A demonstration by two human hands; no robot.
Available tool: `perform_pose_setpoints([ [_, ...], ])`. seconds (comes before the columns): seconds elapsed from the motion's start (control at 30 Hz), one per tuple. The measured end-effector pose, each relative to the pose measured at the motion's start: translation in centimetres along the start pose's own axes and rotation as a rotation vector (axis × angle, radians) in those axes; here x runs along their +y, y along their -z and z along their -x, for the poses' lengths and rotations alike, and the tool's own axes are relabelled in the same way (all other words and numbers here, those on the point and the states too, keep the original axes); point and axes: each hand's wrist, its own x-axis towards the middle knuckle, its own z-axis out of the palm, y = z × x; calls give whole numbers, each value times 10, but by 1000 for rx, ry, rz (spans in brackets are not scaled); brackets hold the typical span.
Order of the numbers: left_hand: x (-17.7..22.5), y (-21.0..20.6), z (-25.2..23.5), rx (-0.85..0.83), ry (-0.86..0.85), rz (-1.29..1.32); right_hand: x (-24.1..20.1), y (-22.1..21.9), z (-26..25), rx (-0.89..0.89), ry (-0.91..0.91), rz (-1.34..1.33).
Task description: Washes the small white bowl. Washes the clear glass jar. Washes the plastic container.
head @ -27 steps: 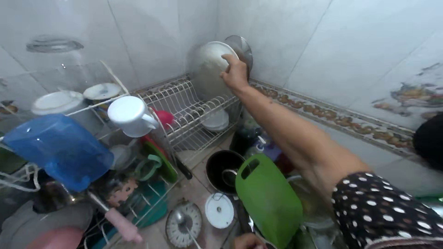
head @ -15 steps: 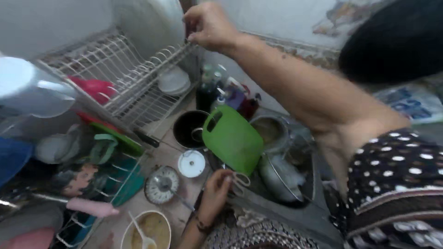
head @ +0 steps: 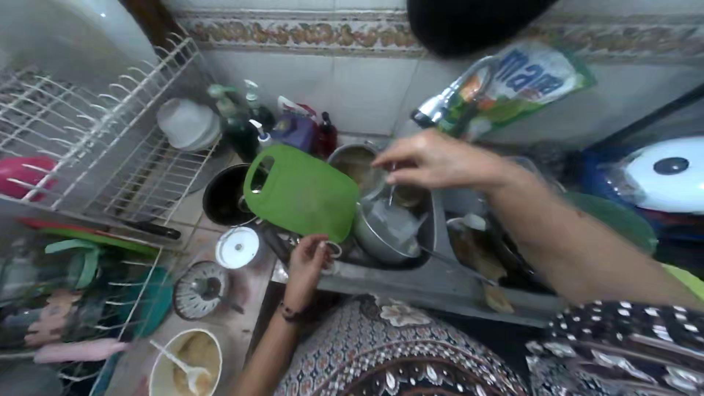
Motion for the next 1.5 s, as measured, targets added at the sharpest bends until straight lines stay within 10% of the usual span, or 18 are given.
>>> perform_pose_setpoints([
  [0.53, -9, -115, -10, 66, 180, -65, 81, -22, 312, 259, -762, -194],
  [1.03, -4, -109, -16, 72, 111, -110, 77, 0, 394, 584, -1351, 242],
  [1.2, -2, -99, -20, 85, 125, -130, 88, -4, 432, 355, -1700, 162],
  [1.5, -2, -101, -29, 132, 182, -149, 145, -61, 485, 208, -1594, -111],
])
